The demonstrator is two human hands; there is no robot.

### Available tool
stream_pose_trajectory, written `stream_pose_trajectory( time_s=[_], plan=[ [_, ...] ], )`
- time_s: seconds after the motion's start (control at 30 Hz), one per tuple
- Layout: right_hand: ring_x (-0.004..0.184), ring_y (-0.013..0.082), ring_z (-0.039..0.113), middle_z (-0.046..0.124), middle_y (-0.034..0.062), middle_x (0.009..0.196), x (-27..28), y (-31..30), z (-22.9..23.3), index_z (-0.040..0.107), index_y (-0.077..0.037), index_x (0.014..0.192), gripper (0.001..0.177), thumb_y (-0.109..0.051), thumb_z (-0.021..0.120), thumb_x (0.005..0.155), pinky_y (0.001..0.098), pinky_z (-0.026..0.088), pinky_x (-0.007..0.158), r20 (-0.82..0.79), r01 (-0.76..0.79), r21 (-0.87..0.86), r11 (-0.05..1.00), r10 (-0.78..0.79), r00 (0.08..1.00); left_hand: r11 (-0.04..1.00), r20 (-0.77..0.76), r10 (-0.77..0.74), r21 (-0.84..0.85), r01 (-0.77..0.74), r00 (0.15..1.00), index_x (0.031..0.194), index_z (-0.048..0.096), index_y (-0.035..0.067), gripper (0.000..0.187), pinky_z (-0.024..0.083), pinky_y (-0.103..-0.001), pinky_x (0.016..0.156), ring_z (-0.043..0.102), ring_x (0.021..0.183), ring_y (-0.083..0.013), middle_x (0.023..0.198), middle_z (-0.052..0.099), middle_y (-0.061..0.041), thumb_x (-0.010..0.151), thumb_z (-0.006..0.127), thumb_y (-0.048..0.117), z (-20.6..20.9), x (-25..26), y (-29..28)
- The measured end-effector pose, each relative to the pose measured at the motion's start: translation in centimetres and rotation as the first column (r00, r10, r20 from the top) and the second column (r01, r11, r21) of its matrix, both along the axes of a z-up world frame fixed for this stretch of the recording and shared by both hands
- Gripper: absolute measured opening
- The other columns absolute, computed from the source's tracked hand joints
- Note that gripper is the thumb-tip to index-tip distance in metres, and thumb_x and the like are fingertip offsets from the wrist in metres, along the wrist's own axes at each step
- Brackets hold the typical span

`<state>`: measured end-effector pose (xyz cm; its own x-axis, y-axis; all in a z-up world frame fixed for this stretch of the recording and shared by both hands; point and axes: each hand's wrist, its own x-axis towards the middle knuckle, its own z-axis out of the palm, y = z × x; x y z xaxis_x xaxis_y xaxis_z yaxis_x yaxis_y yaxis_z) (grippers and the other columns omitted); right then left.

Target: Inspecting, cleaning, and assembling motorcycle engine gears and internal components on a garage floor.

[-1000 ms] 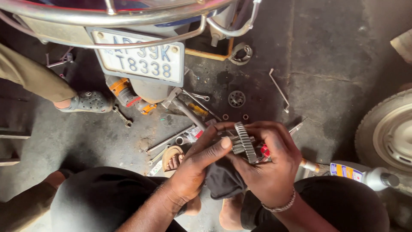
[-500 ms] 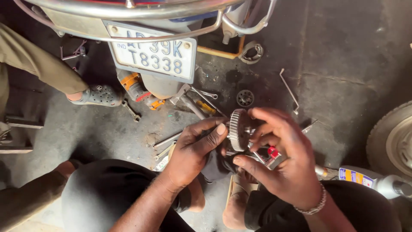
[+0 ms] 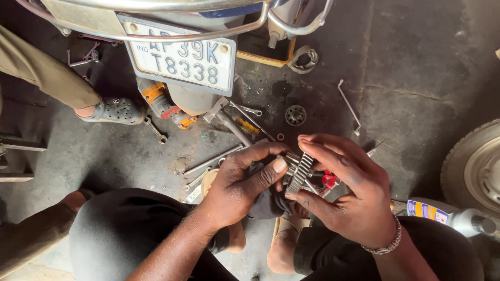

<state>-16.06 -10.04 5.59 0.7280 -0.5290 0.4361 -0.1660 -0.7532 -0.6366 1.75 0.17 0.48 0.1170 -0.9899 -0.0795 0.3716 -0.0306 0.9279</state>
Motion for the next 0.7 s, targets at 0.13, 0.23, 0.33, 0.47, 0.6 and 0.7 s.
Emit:
stream_pose_trajectory(
  time_s=[0.13, 0.23, 0.33, 0.47, 0.6, 0.7],
  plan=[
    [0.116, 0.0253, 0.072, 0.069, 0.0156, 0.129, 0.15, 0.06, 0.31, 0.063, -0.003, 0.133, 0.075, -0.02, 0.094, 0.067, 0.033, 0.062, 0.096, -0.014, -0.017, 0.055, 0.998, 0.017, 1.0, 1.0, -0.001, -0.001, 0.011, 0.001, 1.0, 0.126, 0.065, -0.005, 0.036, 0.053, -0.025, 0.076, 0.061, 0.081, -0.0078, 0.096, 0.064, -0.002, 0.104, 0.062, 0.023, -0.03, 0.0, 0.09],
    [0.115, 0.0239, 0.073, 0.068, 0.016, 0.13, 0.28, 0.07, 0.36, 0.061, -0.003, 0.136, 0.078, -0.022, 0.094, 0.068, 0.0323, 0.063, 0.094, -0.02, -0.025, 0.084, 0.996, 0.027, 0.999, 1.0, 0.008, 0.006, 0.026, -0.006, 1.0, 0.125, 0.066, -0.004, 0.035, 0.053, -0.025, 0.075, 0.061, 0.08, -0.0075, 0.095, 0.065, -0.002, 0.103, 0.063, 0.023, -0.01, 0.11, 0.09],
    [0.114, 0.0231, 0.074, 0.068, 0.0164, 0.131, 0.26, 0.04, 0.12, 0.059, -0.003, 0.139, 0.081, -0.025, 0.093, 0.069, 0.0316, 0.062, 0.093, -0.016, -0.045, 0.109, 0.993, 0.047, 0.999, 0.999, 0.021, 0.003, 0.038, -0.004, 1.0, 0.124, 0.067, -0.003, 0.034, 0.053, -0.025, 0.074, 0.061, 0.079, -0.0072, 0.092, 0.066, -0.002, 0.103, 0.063, 0.024, 0.18, 0.19, 0.12],
    [0.113, 0.0214, 0.075, 0.066, 0.0168, 0.134, 0.19, -0.04, -0.03, 0.054, -0.001, 0.144, 0.083, -0.028, 0.091, 0.074, 0.0309, 0.06, 0.09, 0.002, -0.089, 0.174, 0.981, 0.09, 0.996, 0.999, 0.02, -0.004, 0.04, 0.003, 1.0, 0.121, 0.067, -0.002, 0.032, 0.053, -0.024, 0.073, 0.061, 0.078, -0.0067, 0.09, 0.066, -0.001, 0.103, 0.062, 0.025, 0.62, 0.28, 0.07],
    [0.113, 0.0207, 0.076, 0.067, 0.0165, 0.134, 0.08, -0.06, -0.03, 0.051, 0.0, 0.147, 0.085, -0.027, 0.09, 0.076, 0.0303, 0.061, 0.088, 0.01, -0.111, 0.233, 0.966, 0.112, 0.994, 0.999, 0.056, 0.005, 0.042, -0.007, 0.998, 0.116, 0.067, -0.001, 0.03, 0.053, -0.024, 0.072, 0.061, 0.078, -0.0066, 0.089, 0.066, -0.001, 0.103, 0.063, 0.025, 0.71, 0.29, 0.24],
    [0.115, 0.0214, 0.074, 0.067, 0.0167, 0.134, -0.01, -0.16, -0.09, 0.049, 0.001, 0.149, 0.087, -0.026, 0.089, 0.077, 0.0308, 0.061, 0.088, 0.018, -0.134, 0.28, 0.951, 0.134, 0.991, 0.999, 0.093, 0.019, 0.03, -0.022, 0.995, 0.111, 0.067, -0.001, 0.027, 0.052, -0.024, 0.072, 0.061, 0.079, -0.0064, 0.09, 0.065, -0.001, 0.102, 0.064, 0.025, 0.66, 0.31, 0.28]
  ],
)
